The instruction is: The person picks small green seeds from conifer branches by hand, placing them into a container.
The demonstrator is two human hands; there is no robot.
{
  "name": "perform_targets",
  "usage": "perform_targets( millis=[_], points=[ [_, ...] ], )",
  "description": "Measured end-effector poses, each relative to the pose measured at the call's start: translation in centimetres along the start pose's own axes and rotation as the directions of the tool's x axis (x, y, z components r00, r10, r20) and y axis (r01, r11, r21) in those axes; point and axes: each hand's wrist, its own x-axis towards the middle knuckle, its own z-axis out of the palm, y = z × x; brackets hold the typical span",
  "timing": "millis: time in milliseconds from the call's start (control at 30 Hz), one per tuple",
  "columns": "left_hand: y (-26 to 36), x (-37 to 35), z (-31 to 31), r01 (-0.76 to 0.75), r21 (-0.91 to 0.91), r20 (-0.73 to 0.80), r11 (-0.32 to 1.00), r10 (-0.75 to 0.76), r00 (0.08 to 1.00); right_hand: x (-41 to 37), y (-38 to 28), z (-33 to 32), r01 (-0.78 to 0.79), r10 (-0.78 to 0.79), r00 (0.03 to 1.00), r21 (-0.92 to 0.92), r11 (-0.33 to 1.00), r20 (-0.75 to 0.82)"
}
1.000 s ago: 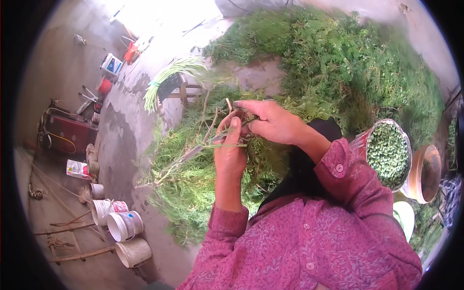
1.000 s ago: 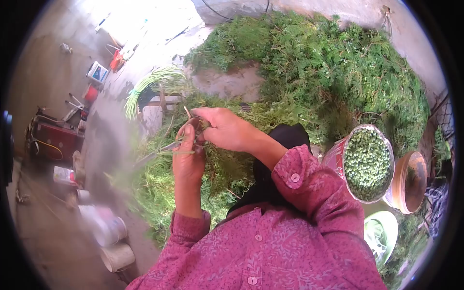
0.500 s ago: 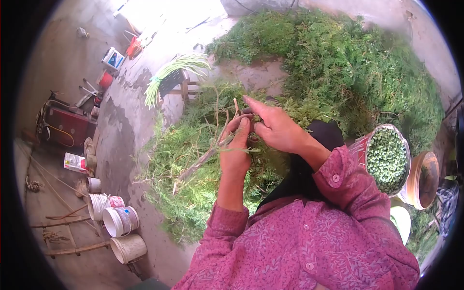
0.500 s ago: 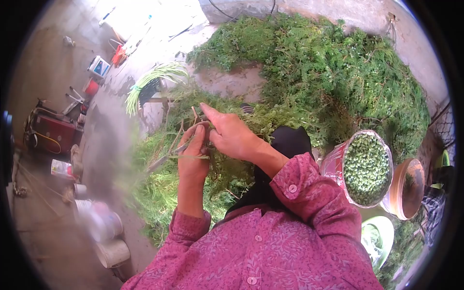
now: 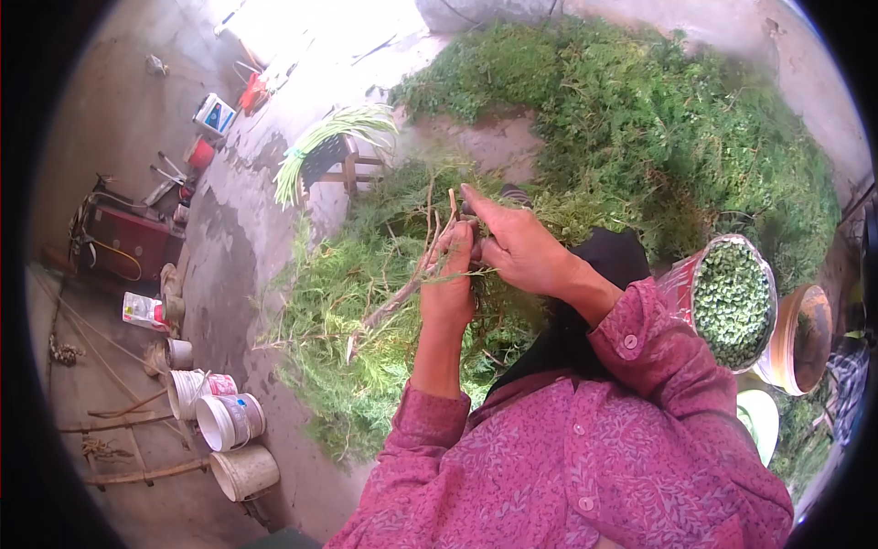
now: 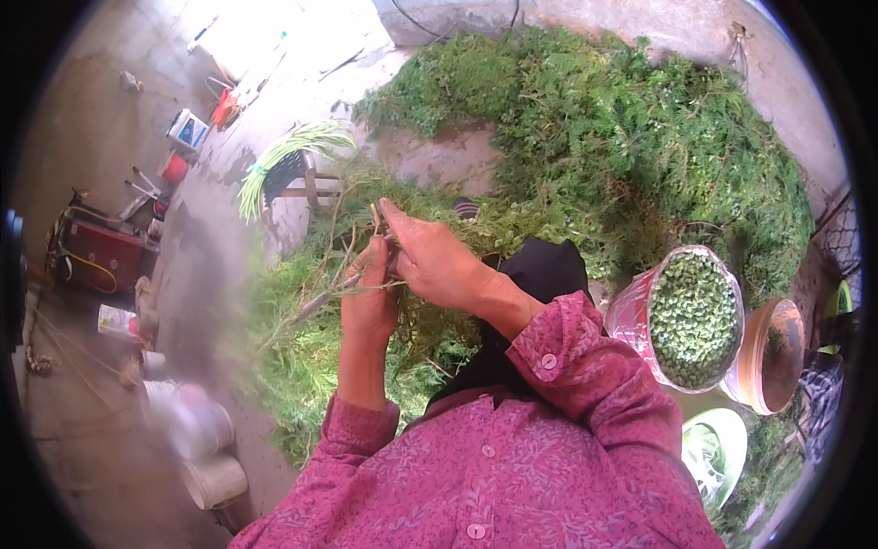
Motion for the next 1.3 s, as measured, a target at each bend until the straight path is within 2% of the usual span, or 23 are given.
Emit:
perform_targets(
  millis=[33,167,233,333,433,567,633,667,733,867,933,1067,1167,1233,1267,1300],
  points=[
    [-0.2,0.2,0.1,0.013,-0.086,0.029,0.996,-0.011,1.000,0.0,0.1,0.0,0.010,-0.010,1.000,-0.009,1.000,0.002],
    [0.0,-0.3,0.8,-0.024,-0.153,0.019,0.988,0.027,0.999,-0.1,-0.3,0.0,0.002,-0.002,1.000,0.045,0.999,0.000],
    [0.1,-0.1,1.1,-0.009,-0.218,-0.045,0.976,-0.001,0.999,0.0,-0.5,0.1,-0.020,0.017,0.999,0.119,0.993,0.028],
    [-0.2,0.2,0.8,0.030,-0.252,-0.083,0.967,-0.052,0.995,-0.1,-0.2,0.2,-0.019,0.017,0.999,0.047,0.999,0.044],
    [-0.1,0.2,0.5,0.037,-0.309,-0.058,0.950,-0.058,0.997,-0.4,-0.1,0.0,0.005,-0.007,0.999,0.039,0.999,0.038],
    [0.4,-0.3,0.6,0.075,-0.323,-0.087,0.943,-0.109,0.990,-0.6,0.1,-0.1,-0.001,-0.002,0.999,0.098,0.995,0.039],
    [0.6,-0.4,0.7,0.045,-0.321,-0.106,0.946,-0.084,0.991,-0.6,0.1,-0.7,-0.202,0.174,0.977,0.289,0.936,0.121],
    [0.7,-0.4,0.6,0.046,-0.321,-0.106,0.946,-0.084,0.991,-0.6,-0.1,-0.9,-0.203,0.175,0.977,0.290,0.935,0.120],
    [0.7,-0.3,0.4,0.061,-0.360,-0.051,0.931,-0.085,0.995,-0.5,-0.6,-1.4,-0.419,0.331,0.908,0.611,0.672,0.259],
    [0.6,-0.4,0.4,0.060,-0.346,-0.018,0.936,-0.071,0.997,-0.8,-0.1,-0.8,-0.455,0.391,0.886,0.626,0.633,0.248],
    [0.4,-0.5,0.6,0.056,-0.367,-0.082,0.928,-0.092,0.992,-0.9,-0.3,-0.5,-0.467,0.474,0.854,0.719,0.515,0.216],
    [-0.4,-0.1,-0.1,0.086,-0.360,-0.099,0.929,-0.130,0.987,-1.1,-0.2,-0.7,-0.499,0.532,0.823,0.697,0.515,0.196],
    [-0.1,-0.4,0.2,0.058,-0.296,-0.068,0.953,-0.082,0.994,-1.3,0.5,-0.4,-0.475,0.503,0.844,0.693,0.542,0.186],
    [0.7,-0.9,0.8,0.089,-0.302,-0.112,0.949,-0.128,0.985,-1.4,1.3,-0.1,-0.488,0.551,0.811,0.745,0.454,0.196],
    [0.7,-0.9,0.9,0.090,-0.301,-0.110,0.949,-0.129,0.986,-1.3,1.4,-0.2,-0.486,0.552,0.811,0.747,0.454,0.193],
    [0.6,-1.0,0.8,0.065,-0.321,-0.105,0.945,-0.104,0.989,-1.3,1.4,-0.3,-0.463,0.570,0.794,0.820,0.338,0.212]
  ],
)
